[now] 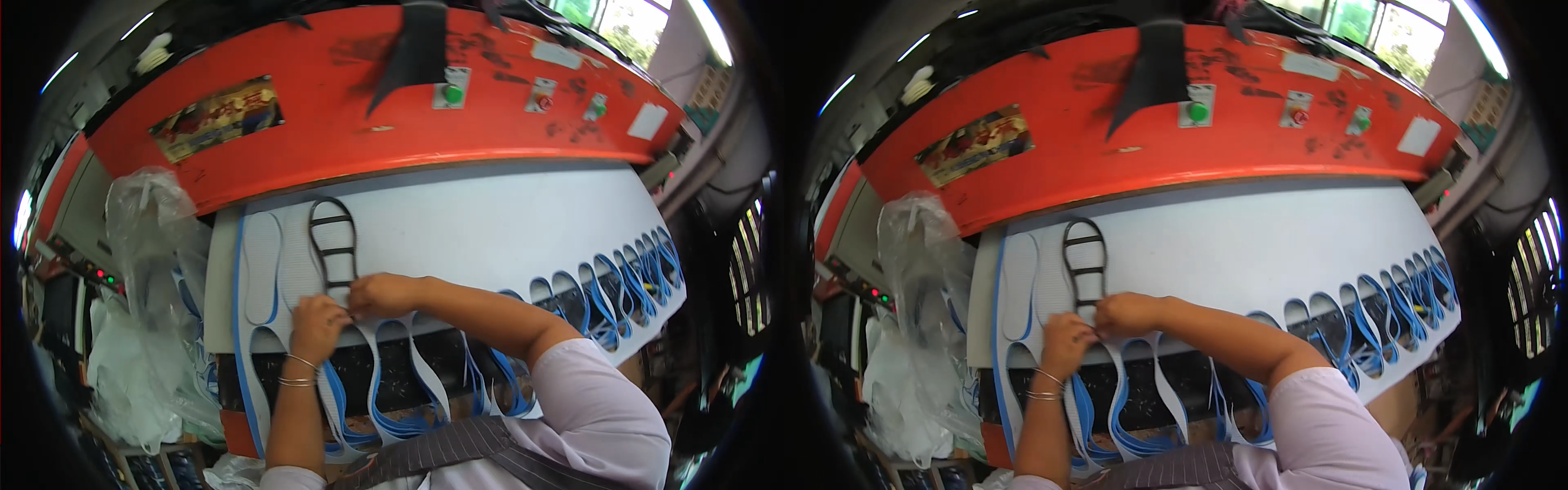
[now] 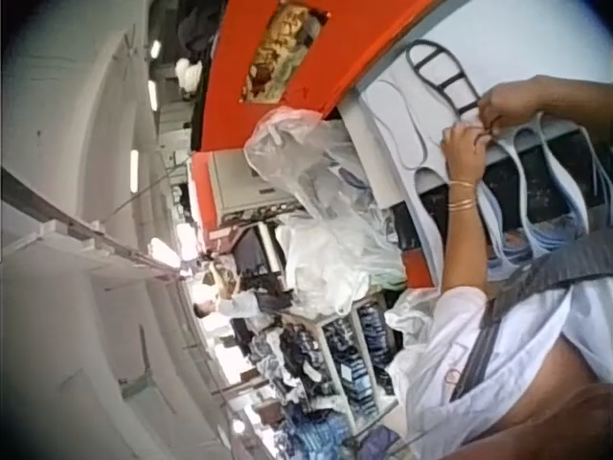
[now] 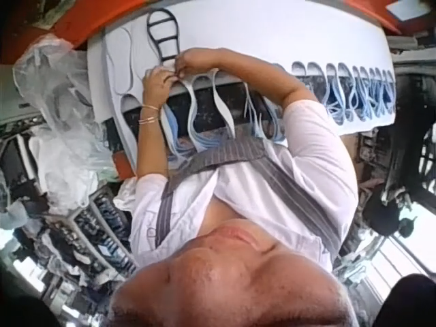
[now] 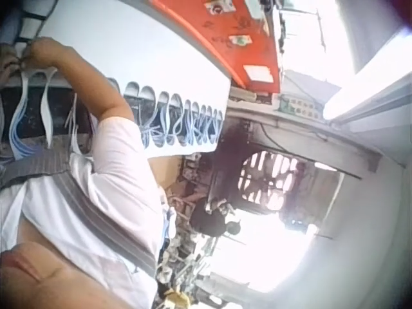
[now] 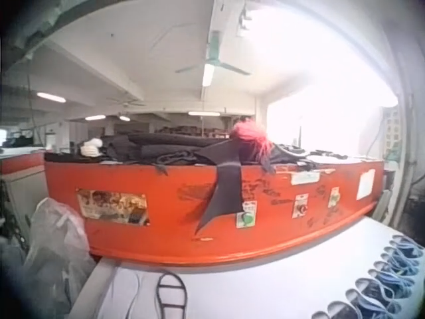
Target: Use a metal die and an industrial press machine to cut shoe component shapes from a sheet of material.
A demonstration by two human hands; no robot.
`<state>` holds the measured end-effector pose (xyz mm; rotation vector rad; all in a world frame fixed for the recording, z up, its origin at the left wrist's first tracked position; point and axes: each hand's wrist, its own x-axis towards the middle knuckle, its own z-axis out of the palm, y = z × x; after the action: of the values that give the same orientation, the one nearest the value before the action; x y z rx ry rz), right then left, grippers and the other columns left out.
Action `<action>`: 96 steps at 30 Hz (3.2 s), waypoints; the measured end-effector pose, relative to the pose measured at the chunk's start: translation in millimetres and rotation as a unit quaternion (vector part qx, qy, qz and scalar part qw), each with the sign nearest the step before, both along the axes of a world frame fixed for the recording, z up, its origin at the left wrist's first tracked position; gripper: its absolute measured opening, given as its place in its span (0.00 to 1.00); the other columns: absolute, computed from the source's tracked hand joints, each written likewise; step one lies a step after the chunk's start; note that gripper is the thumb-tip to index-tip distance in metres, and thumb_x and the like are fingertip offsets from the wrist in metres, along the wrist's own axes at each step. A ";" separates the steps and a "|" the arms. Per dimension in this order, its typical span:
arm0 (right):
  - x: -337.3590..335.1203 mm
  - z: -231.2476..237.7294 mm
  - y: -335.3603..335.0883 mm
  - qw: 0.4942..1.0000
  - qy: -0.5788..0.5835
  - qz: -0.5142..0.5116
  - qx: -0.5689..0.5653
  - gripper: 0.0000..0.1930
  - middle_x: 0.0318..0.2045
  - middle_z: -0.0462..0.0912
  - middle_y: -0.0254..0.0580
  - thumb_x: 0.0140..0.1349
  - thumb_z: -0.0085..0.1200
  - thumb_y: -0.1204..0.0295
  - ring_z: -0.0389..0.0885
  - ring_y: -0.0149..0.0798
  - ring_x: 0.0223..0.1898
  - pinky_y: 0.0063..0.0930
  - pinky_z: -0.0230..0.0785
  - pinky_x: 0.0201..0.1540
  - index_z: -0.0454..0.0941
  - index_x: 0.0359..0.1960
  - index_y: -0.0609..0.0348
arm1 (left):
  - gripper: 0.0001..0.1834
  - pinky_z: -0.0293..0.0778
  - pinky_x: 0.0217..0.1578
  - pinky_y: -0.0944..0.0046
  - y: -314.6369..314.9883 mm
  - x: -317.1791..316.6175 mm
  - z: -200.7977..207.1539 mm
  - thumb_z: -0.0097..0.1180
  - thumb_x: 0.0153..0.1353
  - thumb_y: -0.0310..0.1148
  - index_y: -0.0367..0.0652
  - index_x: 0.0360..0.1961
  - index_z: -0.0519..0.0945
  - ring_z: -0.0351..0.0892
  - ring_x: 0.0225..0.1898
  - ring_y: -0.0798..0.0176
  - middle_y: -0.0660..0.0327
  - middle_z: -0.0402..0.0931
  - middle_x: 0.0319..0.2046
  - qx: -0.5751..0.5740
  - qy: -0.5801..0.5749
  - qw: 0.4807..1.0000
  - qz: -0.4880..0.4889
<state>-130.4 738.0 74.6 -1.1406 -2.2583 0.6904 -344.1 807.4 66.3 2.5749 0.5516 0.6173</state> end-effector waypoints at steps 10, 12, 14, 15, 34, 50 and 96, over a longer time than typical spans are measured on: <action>-4.0 31.4 92.6 0.904 -0.392 -0.015 0.173 0.15 0.48 0.75 0.33 0.49 0.60 0.65 0.68 0.39 0.57 0.37 0.69 0.51 0.82 0.42 0.40 | 0.12 0.48 0.65 0.45 -19.3 -2.6 0.5 0.65 0.52 0.38 0.42 0.32 0.79 0.63 0.64 0.45 0.43 0.71 0.56 -0.076 -0.061 0.993 0.069; 2.5 36.4 98.1 0.917 -0.360 0.001 0.170 0.13 0.45 0.77 0.32 0.49 0.60 0.66 0.69 0.39 0.55 0.35 0.70 0.51 0.83 0.39 0.42 | 0.15 0.50 0.64 0.45 -15.3 0.3 0.8 0.64 0.53 0.38 0.42 0.38 0.77 0.66 0.62 0.45 0.44 0.72 0.55 -0.122 -0.104 0.985 0.062; 9.6 29.2 97.8 0.930 -0.311 0.038 0.191 0.09 0.41 0.80 0.32 0.46 0.61 0.68 0.74 0.40 0.52 0.34 0.72 0.52 0.83 0.32 0.50 | 0.33 0.59 0.62 0.47 -17.1 2.2 -10.6 0.63 0.55 0.45 0.38 0.56 0.68 0.75 0.53 0.46 0.45 0.76 0.49 -0.189 -0.156 0.967 0.069; 12.6 27.1 93.5 0.930 -0.312 0.045 0.189 0.09 0.41 0.80 0.32 0.46 0.61 0.68 0.74 0.40 0.52 0.34 0.72 0.52 0.83 0.32 0.50 | 0.33 0.59 0.62 0.47 -20.9 2.0 -12.7 0.63 0.55 0.45 0.38 0.56 0.68 0.75 0.53 0.46 0.45 0.76 0.49 -0.192 -0.159 0.966 0.074; 55.7 10.3 34.0 0.793 -0.212 -0.494 -0.287 0.22 0.38 0.82 0.59 0.59 0.54 0.55 0.79 0.59 0.45 0.45 0.71 0.49 0.80 0.38 0.65 | 0.24 0.44 0.68 0.46 57.0 90.7 -33.0 0.45 0.62 0.36 0.43 0.60 0.71 0.49 0.71 0.51 0.57 0.60 0.66 0.090 0.149 0.985 0.004; 1.8 -3.5 -84.1 0.920 -0.116 -0.374 0.005 0.41 0.57 0.67 0.71 0.35 0.70 0.46 0.58 0.62 0.66 0.50 0.49 0.67 0.73 0.49 0.61 | 0.26 0.40 0.70 0.49 -17.7 43.3 -4.5 0.42 0.62 0.34 0.43 0.62 0.69 0.48 0.71 0.58 0.64 0.60 0.67 0.010 0.156 0.985 0.070; 153.0 88.3 -295.7 0.905 -0.211 -0.316 -0.191 0.34 0.32 0.83 0.54 0.53 0.51 0.35 0.82 0.55 0.38 0.44 0.73 0.42 0.81 0.43 0.55 | 0.38 0.65 0.51 0.51 -209.8 147.9 58.2 0.36 0.66 0.57 0.33 0.20 0.83 0.79 0.33 0.45 0.45 0.80 0.23 0.040 0.224 0.967 0.112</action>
<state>22.6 442.3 162.8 -2.2623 -1.9004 0.6645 -196.2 597.6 124.5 2.7609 0.9922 0.1164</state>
